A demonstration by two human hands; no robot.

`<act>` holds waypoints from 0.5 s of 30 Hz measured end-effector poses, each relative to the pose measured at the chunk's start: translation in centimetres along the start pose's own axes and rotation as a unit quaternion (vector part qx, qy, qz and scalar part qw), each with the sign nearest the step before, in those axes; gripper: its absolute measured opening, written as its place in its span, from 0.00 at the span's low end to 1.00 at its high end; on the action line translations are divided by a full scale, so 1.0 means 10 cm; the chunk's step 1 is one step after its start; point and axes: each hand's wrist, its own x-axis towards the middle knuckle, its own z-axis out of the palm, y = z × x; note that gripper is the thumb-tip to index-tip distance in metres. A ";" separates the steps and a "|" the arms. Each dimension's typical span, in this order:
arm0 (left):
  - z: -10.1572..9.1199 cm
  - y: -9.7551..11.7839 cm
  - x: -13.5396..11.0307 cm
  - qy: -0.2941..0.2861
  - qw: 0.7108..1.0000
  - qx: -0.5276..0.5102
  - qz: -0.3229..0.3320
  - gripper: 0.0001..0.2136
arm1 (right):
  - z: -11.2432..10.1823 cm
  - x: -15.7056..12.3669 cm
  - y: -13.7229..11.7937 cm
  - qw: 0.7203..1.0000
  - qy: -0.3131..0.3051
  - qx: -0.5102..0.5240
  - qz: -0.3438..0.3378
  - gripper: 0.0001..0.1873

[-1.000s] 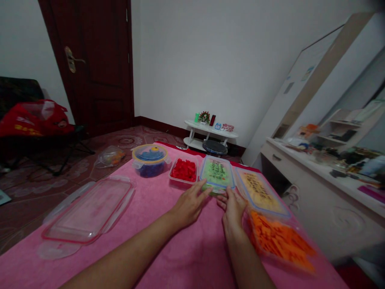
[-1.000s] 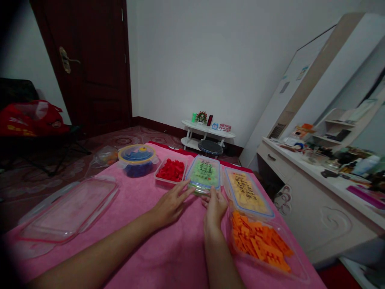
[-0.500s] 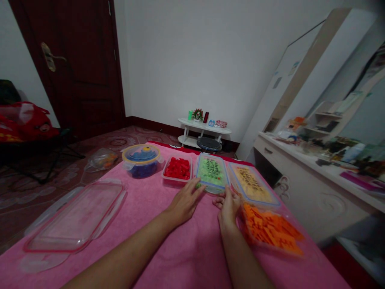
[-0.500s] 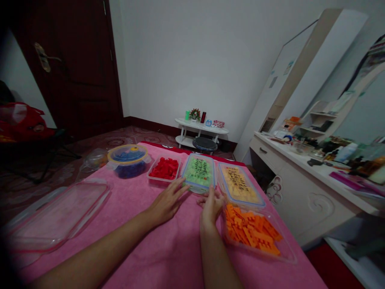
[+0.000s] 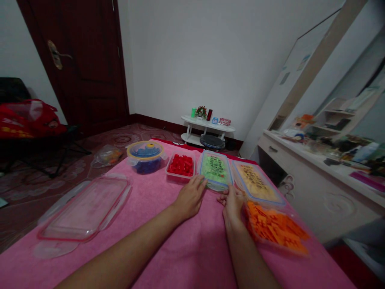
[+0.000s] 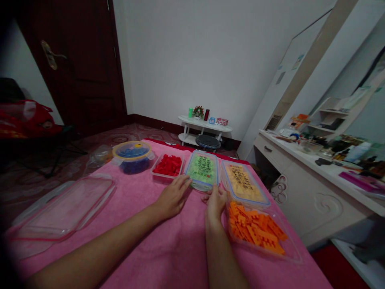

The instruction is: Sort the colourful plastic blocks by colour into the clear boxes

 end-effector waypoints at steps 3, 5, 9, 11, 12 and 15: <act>-0.04 0.02 0.02 -0.008 1.000 -0.003 0.002 0.27 | -0.01 0.00 0.00 1.000 -0.010 0.004 0.000 0.13; -0.07 0.03 0.02 -0.019 1.000 -0.011 0.000 0.26 | -0.01 0.01 0.01 1.000 -0.012 0.012 0.002 0.12; -0.23 0.05 -0.04 -0.042 0.998 -0.036 -0.029 0.31 | 0.01 0.03 0.01 1.000 0.007 0.023 0.008 0.11; -0.40 0.08 -0.13 -0.051 0.998 -0.035 -0.027 0.33 | 0.01 0.03 -0.01 0.999 0.015 0.020 0.021 0.11; -0.51 0.09 -0.20 -0.055 0.998 -0.028 -0.023 0.33 | 0.01 0.02 -0.02 0.999 0.015 0.017 0.028 0.12; -0.89 0.08 -0.48 -0.077 0.996 0.015 -0.041 0.22 | 0.01 -0.01 -0.06 0.999 0.007 0.009 0.040 0.14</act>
